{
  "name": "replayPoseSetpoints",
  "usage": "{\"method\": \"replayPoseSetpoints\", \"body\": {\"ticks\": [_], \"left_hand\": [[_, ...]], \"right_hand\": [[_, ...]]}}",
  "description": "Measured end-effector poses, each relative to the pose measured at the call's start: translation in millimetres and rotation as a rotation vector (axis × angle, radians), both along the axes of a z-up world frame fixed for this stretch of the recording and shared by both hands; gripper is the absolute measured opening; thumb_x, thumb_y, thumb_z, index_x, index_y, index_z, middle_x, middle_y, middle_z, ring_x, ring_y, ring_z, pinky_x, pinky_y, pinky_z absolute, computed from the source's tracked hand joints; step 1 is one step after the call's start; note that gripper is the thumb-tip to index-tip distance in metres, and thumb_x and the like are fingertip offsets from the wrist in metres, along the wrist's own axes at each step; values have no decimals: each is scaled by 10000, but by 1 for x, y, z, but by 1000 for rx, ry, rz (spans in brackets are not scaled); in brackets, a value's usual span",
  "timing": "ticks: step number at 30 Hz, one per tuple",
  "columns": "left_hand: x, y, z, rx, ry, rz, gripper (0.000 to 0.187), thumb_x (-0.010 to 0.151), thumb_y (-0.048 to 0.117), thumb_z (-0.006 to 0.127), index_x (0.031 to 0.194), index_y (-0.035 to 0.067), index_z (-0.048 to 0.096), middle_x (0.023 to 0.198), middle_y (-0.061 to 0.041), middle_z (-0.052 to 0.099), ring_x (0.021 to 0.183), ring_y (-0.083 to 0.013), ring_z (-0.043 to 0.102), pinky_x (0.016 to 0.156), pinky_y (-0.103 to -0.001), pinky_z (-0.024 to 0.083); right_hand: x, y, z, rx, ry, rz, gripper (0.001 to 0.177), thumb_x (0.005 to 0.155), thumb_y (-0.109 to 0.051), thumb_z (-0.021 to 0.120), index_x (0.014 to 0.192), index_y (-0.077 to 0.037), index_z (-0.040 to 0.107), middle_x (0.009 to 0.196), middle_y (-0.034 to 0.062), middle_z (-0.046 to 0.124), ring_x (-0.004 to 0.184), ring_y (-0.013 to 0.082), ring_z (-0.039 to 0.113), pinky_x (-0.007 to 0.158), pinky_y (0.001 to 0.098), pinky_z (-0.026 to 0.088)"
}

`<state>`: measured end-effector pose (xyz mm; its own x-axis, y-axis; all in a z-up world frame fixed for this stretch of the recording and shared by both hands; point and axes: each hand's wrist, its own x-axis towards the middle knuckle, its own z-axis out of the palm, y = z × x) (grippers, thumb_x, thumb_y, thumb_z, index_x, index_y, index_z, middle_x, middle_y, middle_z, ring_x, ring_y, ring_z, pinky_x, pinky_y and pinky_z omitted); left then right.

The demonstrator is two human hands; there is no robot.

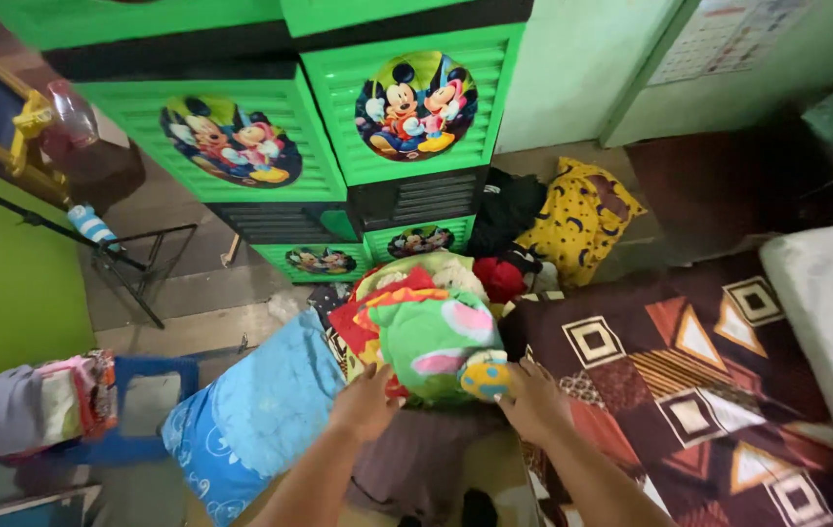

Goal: Putting pillowcases on pillows and arranging them on a bed

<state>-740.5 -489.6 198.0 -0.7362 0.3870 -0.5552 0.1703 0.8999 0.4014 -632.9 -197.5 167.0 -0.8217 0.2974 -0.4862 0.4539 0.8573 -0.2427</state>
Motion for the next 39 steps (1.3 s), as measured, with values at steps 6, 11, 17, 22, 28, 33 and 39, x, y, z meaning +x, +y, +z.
{"method": "replayPoseSetpoints", "body": {"ticks": [6,11,17,22,28,33,39], "left_hand": [[-64,47,-90,-26,117,-12,847,859,321,761,1559,138,319,1636,-166,302,1439,-407,392,1175,-473,368],[-115,89,-132,-21,371,-86,1091,718,295,874,1575,104,227,1637,-200,246,1504,-415,309,1158,-555,313],[-107,101,-173,-33,169,12,1007,729,249,873,1560,219,306,1559,-103,371,1381,-390,437,1070,-563,410],[-66,73,-192,-97,298,20,604,815,163,778,1375,289,593,1343,-21,601,1262,-343,569,1050,-545,455],[-59,63,-129,276,462,-63,669,648,159,807,1272,101,572,1532,-156,435,1383,-421,426,1104,-559,364],[-64,76,10,122,263,-222,803,669,278,884,1409,233,576,1594,-78,424,1459,-426,329,1138,-585,228],[-72,65,64,535,229,-369,631,681,187,821,1286,147,646,1252,-127,716,1246,-324,649,1059,-414,518]], "right_hand": [[-72,30,-80,-51,-99,52,717,923,-433,705,1530,-210,396,1639,40,328,1518,293,316,1202,443,361],[-126,28,-110,-134,-28,2,973,805,-400,811,1582,-218,253,1643,63,296,1493,305,319,1193,435,348],[-137,14,-174,-214,68,-72,1060,758,-283,840,1613,-212,218,1537,117,419,1372,373,440,1151,438,400],[-99,-6,-181,-222,143,-75,743,777,-109,766,1463,-212,498,1474,130,494,1287,405,505,1067,462,449],[-75,-4,-96,-521,199,-208,633,806,-8,636,1419,-161,585,1227,121,716,1105,301,713,958,398,562],[-64,-8,5,-582,258,-169,670,764,-71,766,1395,-146,553,1330,122,661,1180,282,672,960,378,532],[-8,-27,112,-479,587,-338,628,787,-91,765,1389,-132,591,1246,134,729,1195,294,701,967,368,552]]}}
